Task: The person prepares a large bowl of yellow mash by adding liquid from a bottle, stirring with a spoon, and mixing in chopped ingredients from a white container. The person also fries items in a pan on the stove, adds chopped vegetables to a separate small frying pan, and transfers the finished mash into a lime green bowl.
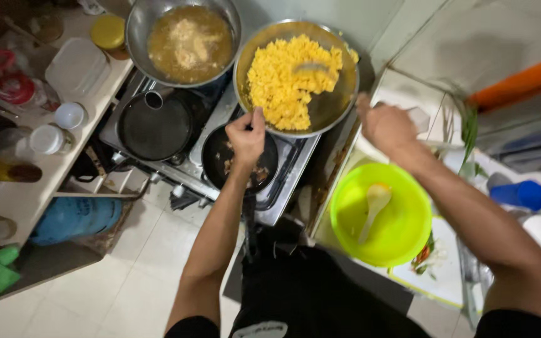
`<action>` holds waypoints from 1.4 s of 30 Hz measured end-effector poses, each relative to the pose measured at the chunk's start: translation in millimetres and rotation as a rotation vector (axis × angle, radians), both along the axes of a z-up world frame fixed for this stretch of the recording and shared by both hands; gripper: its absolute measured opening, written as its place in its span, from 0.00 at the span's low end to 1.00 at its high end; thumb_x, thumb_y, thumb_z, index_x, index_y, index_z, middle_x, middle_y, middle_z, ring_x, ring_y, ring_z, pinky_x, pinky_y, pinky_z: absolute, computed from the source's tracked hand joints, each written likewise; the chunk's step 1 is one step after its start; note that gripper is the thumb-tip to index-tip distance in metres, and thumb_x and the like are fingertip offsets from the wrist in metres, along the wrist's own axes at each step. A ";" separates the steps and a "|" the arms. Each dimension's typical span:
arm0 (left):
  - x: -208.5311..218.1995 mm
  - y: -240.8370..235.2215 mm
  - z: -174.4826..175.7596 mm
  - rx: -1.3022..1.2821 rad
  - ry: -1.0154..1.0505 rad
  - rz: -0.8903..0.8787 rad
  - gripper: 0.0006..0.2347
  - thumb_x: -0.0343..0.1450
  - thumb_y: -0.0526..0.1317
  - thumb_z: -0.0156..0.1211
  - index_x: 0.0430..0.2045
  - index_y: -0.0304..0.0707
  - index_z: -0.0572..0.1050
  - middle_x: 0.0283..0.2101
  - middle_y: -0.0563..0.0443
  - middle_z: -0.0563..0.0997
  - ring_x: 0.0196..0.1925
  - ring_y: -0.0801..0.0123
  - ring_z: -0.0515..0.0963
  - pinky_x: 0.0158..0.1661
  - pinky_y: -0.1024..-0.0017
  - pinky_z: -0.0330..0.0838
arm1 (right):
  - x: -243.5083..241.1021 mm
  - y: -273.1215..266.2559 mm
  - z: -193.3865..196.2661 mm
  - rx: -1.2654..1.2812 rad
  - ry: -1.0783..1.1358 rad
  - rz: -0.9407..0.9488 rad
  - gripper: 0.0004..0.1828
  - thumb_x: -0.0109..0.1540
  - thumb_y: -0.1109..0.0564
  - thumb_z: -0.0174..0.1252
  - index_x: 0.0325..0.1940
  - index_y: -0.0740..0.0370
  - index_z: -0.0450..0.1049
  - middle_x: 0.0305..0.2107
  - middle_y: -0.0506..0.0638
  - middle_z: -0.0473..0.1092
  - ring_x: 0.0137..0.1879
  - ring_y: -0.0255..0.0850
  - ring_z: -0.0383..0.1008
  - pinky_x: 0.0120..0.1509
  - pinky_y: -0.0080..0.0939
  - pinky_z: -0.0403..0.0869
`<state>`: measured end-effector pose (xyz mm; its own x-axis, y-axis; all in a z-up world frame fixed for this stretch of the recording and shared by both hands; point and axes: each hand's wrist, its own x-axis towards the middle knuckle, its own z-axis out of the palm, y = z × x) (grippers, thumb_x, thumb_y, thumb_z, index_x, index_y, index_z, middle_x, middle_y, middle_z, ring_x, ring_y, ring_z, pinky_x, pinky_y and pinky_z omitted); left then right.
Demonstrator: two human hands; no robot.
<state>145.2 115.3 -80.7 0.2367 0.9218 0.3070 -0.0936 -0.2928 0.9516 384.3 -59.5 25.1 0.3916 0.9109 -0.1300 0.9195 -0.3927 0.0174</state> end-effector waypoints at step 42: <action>-6.0 3.7 0.9 0.106 -0.021 -0.022 0.15 0.74 0.34 0.62 0.16 0.25 0.70 0.15 0.50 0.62 0.22 0.82 0.60 0.23 0.72 0.61 | -3.9 64.5 -67.0 -0.032 0.256 -0.068 0.16 0.69 0.54 0.45 0.54 0.69 0.68 0.30 0.72 0.73 0.35 0.68 0.77 0.41 0.66 0.76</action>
